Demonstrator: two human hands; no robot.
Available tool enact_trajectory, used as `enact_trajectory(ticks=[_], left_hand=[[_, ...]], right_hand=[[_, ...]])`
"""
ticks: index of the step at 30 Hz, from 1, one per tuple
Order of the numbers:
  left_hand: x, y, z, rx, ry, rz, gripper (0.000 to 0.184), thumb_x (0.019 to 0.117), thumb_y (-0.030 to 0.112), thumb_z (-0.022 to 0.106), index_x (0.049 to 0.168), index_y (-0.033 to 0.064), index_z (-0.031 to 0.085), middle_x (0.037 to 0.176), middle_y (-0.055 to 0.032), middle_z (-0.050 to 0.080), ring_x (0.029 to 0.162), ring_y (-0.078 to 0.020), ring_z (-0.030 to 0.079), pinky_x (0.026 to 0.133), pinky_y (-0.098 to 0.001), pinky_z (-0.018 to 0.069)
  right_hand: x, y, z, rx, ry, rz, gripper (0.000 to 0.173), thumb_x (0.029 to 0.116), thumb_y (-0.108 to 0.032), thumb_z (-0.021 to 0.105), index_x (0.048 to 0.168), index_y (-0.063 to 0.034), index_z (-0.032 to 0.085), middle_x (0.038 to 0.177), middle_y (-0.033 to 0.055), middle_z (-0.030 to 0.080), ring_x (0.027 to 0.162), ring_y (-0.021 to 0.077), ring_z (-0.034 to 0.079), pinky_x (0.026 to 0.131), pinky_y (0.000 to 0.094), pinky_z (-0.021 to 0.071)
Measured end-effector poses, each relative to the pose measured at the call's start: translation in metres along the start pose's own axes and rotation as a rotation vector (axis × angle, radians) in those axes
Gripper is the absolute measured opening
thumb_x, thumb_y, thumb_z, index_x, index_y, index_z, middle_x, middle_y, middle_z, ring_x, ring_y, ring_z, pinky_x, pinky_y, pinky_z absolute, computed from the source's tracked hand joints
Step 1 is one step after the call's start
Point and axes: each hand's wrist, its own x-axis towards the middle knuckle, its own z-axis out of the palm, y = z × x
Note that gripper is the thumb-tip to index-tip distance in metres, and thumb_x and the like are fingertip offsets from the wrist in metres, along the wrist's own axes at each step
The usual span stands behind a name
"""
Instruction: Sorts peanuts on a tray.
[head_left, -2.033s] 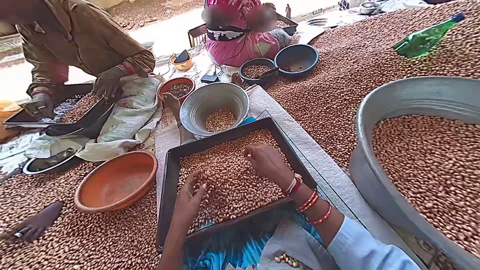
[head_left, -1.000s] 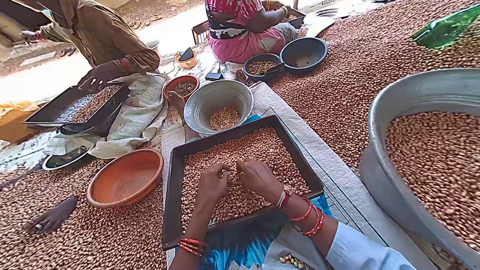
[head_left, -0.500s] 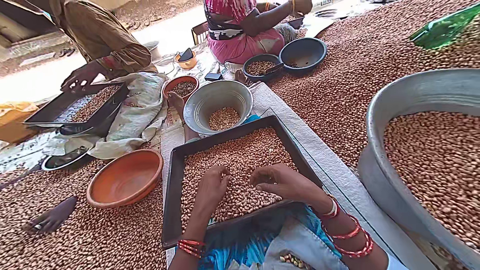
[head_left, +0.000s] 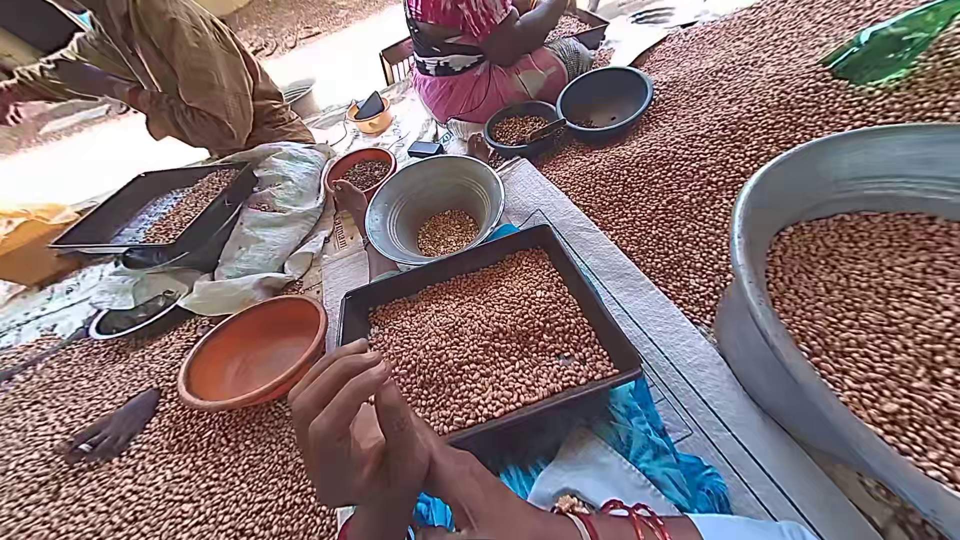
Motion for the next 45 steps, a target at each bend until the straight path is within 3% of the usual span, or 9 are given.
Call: enact_trajectory(ticks=[4,8,11,17,22,27,33,41,45], left_hand=[[-0.004,-0.030,-0.014,0.321,-0.101,0.056,0.017,0.1037,0.016,0.052,0.101,0.0061,0.066,0.098,-0.0096,0.063,0.104,-0.0182,0.061,0.095,-0.0292,0.0473],[-0.023,-0.068,-0.008,0.434,-0.622,-0.320,0.017,0.0937,0.012,0.065,0.102,0.0056,0.077,0.106,-0.0218,0.069,0.099,-0.0381,0.067,0.083,-0.0511,0.0560],[-0.043,-0.077,0.002,0.415,-0.857,-0.468,0.012,0.0904,0.006,0.073,0.100,0.0062,0.080,0.108,-0.0234,0.069,0.105,-0.0453,0.066,0.086,-0.0597,0.0545],[-0.051,-0.076,0.019,0.496,-1.083,-0.575,0.016,0.0928,0.008,0.071,0.107,0.0082,0.079,0.117,-0.0237,0.068,0.119,-0.0448,0.060,0.097,-0.0569,0.0506],[-0.050,-0.087,0.002,0.273,-0.811,-0.802,0.020,0.0942,0.008,0.062,0.110,-0.0010,0.071,0.102,-0.0147,0.072,0.087,-0.0223,0.071,0.079,-0.0402,0.0583],[-0.046,-0.081,-0.023,0.300,-0.885,-0.818,0.019,0.0922,0.006,0.065,0.110,0.0024,0.071,0.074,-0.0048,0.059,0.062,-0.0151,0.051,0.062,-0.0363,0.0449],[-0.065,-0.062,-0.015,0.407,-1.158,-0.762,0.020,0.0933,0.010,0.072,0.112,0.0036,0.076,0.111,-0.0207,0.072,0.105,-0.0388,0.069,0.095,-0.0569,0.0530],[-0.061,-0.090,-0.034,0.058,-0.712,-1.024,0.027,0.0891,0.009,0.048,0.112,0.0022,0.060,0.080,0.0012,0.061,0.059,-0.0035,0.056,0.055,-0.0215,0.0484],[-0.047,-0.080,-0.015,0.374,-0.941,-0.999,0.023,0.0979,0.017,0.068,0.117,0.0042,0.069,0.078,-0.0081,0.062,0.066,-0.0209,0.055,0.068,-0.0433,0.0476]], right_hand=[[-0.010,-0.007,-0.003,0.140,-0.165,0.173,0.083,0.0880,0.009,0.048,0.158,0.0162,0.005,0.162,0.0362,0.027,0.152,0.0332,0.037,0.127,0.0379,0.0285],[-0.009,-0.017,-0.040,-0.335,-0.030,-0.203,0.040,0.0909,0.012,0.052,0.128,0.0089,0.066,0.128,0.0202,0.071,0.119,0.0210,0.069,0.103,0.0315,0.0553],[-0.004,-0.017,-0.083,-0.943,0.333,-0.239,0.021,0.0925,0.000,0.059,0.102,-0.0080,0.076,0.094,0.0027,0.077,0.082,0.0088,0.073,0.075,0.0232,0.0600],[0.006,-0.007,-0.126,-1.217,0.289,0.197,0.016,0.0950,-0.012,0.064,0.102,-0.0091,0.078,0.092,0.0098,0.076,0.080,0.0273,0.072,0.071,0.0482,0.0565],[0.026,0.011,-0.117,-1.265,0.113,0.340,0.017,0.0970,-0.013,0.062,0.106,-0.0056,0.075,0.098,0.0161,0.073,0.091,0.0347,0.072,0.076,0.0530,0.0550],[0.036,0.022,-0.113,-1.334,-0.007,0.439,0.018,0.0979,-0.011,0.060,0.110,-0.0040,0.072,0.103,0.0205,0.071,0.095,0.0395,0.070,0.077,0.0551,0.0537],[0.037,0.023,-0.120,-1.276,-0.040,0.512,0.021,0.0988,-0.016,0.059,0.110,-0.0034,0.071,0.102,0.0187,0.072,0.097,0.0380,0.070,0.080,0.0564,0.0519],[0.018,-0.004,-0.156,-0.520,0.474,0.337,0.021,0.0902,-0.009,0.050,0.110,-0.0048,0.057,0.082,-0.0034,0.060,0.060,0.0019,0.053,0.055,0.0211,0.0445],[0.012,-0.004,-0.155,-0.804,0.386,0.440,0.017,0.0972,-0.021,0.060,0.106,-0.0085,0.068,0.069,-0.0057,0.050,0.059,0.0054,0.045,0.059,0.0274,0.0401]])
